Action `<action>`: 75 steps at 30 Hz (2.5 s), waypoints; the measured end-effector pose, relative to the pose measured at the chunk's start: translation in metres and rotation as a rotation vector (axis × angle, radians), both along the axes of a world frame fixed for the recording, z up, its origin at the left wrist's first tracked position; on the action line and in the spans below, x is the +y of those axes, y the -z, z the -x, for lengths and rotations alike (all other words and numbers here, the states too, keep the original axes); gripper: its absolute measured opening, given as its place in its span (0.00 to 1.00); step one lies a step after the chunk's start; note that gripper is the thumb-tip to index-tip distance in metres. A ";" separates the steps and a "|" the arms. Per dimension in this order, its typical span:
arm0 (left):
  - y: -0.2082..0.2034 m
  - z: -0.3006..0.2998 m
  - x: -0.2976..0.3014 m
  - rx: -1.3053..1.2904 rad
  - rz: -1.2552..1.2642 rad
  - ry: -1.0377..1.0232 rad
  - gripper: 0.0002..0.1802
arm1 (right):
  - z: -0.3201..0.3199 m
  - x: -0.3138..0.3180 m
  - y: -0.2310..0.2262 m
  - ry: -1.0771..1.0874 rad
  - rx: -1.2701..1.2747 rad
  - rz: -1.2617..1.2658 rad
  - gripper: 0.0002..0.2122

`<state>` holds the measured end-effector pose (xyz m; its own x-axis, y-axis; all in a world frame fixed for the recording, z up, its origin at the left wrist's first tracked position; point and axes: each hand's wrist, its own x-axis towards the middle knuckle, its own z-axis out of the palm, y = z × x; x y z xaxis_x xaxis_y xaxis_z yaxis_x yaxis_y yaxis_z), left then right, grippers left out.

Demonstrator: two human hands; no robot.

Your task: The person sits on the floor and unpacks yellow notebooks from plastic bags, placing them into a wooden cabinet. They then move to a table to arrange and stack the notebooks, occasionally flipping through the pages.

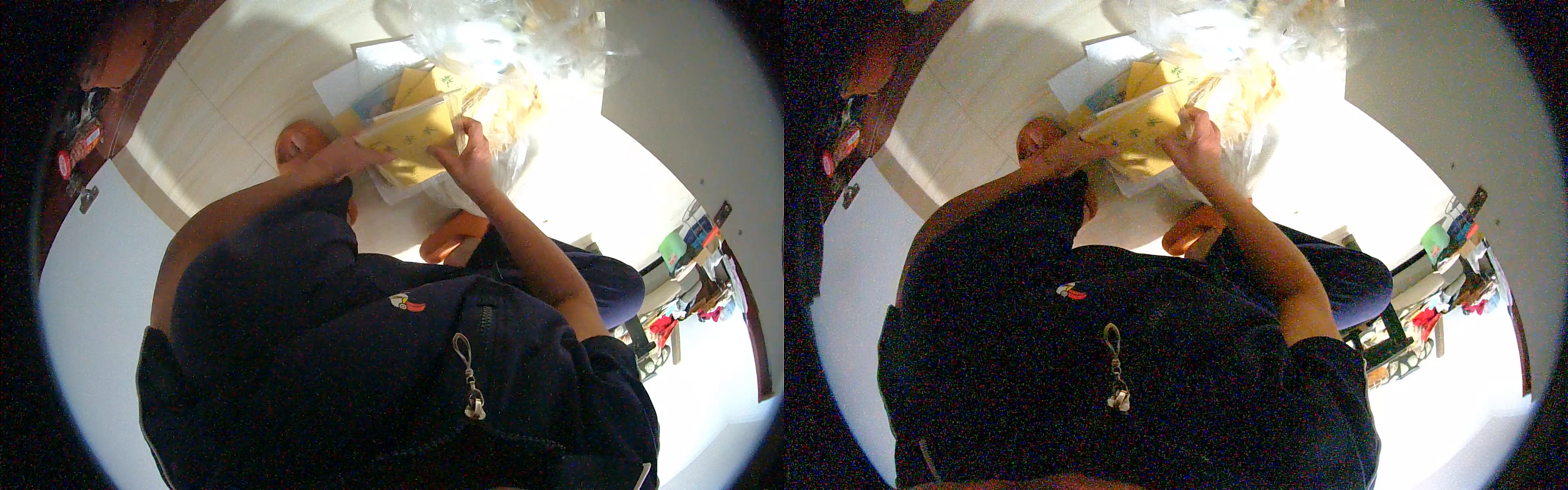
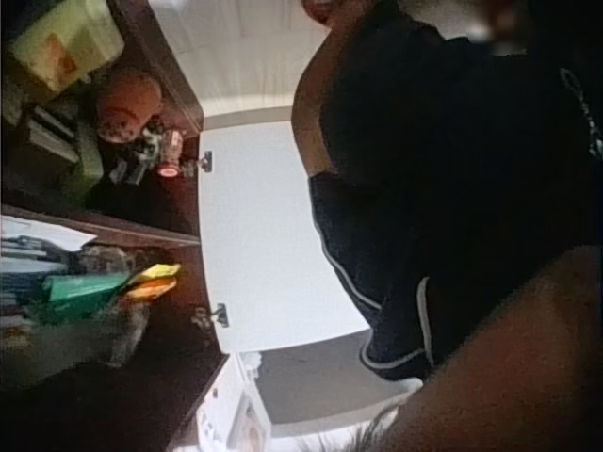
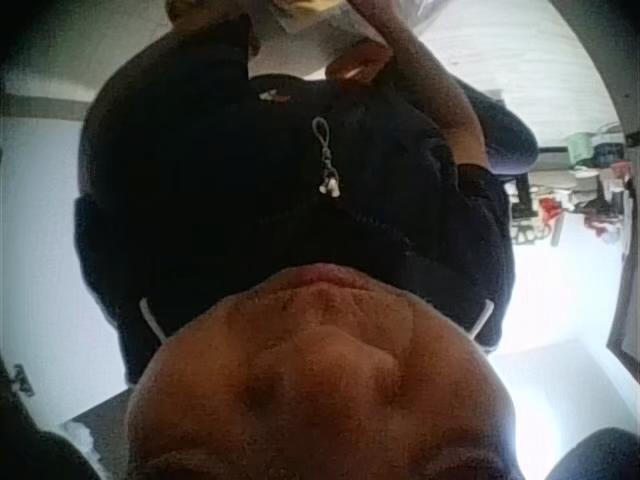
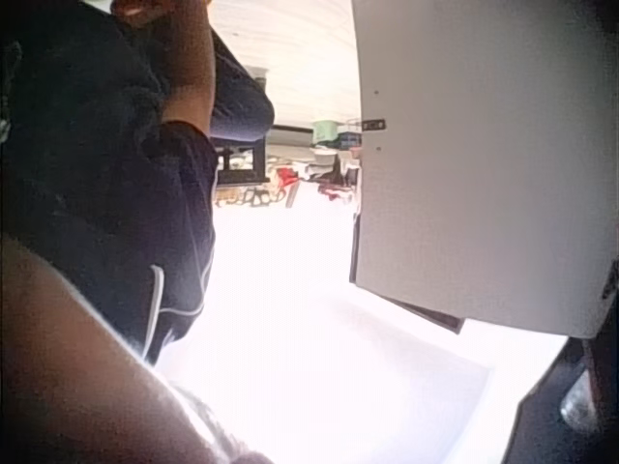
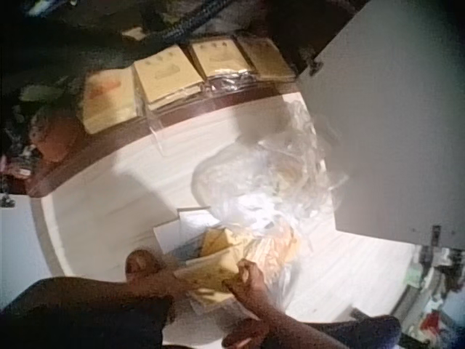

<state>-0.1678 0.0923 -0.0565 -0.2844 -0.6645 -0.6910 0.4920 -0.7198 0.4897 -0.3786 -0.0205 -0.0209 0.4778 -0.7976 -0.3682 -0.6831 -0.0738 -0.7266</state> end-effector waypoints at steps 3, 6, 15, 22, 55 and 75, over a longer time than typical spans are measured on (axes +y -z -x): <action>-0.018 -0.026 -0.012 0.034 -0.049 0.078 0.25 | 0.000 -0.010 0.000 -0.020 -0.049 -0.155 0.18; -0.026 -0.046 -0.015 0.067 -0.038 0.014 0.23 | -0.019 -0.029 -0.026 -0.113 -0.210 -0.093 0.13; 0.003 -0.091 -0.020 0.218 0.081 -0.382 0.21 | -0.040 -0.077 -0.042 0.365 -0.370 -0.692 0.09; -0.025 -0.142 -0.019 0.461 0.110 -0.622 0.22 | -0.059 -0.080 -0.044 0.551 -0.481 -0.655 0.07; -0.117 -0.140 -0.091 -0.008 0.353 -0.827 0.20 | -0.166 -0.065 -0.103 -0.089 -0.582 -0.518 0.35; -0.138 -0.167 -0.070 -0.202 0.155 -0.585 0.20 | -0.246 -0.099 -0.079 0.074 -0.763 -0.492 0.25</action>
<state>-0.0006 0.0224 0.0811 0.2816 -0.7669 -0.5767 0.6695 -0.2735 0.6906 -0.1322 -0.1198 0.0580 0.6852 -0.6723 -0.2802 0.0053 0.3893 -0.9211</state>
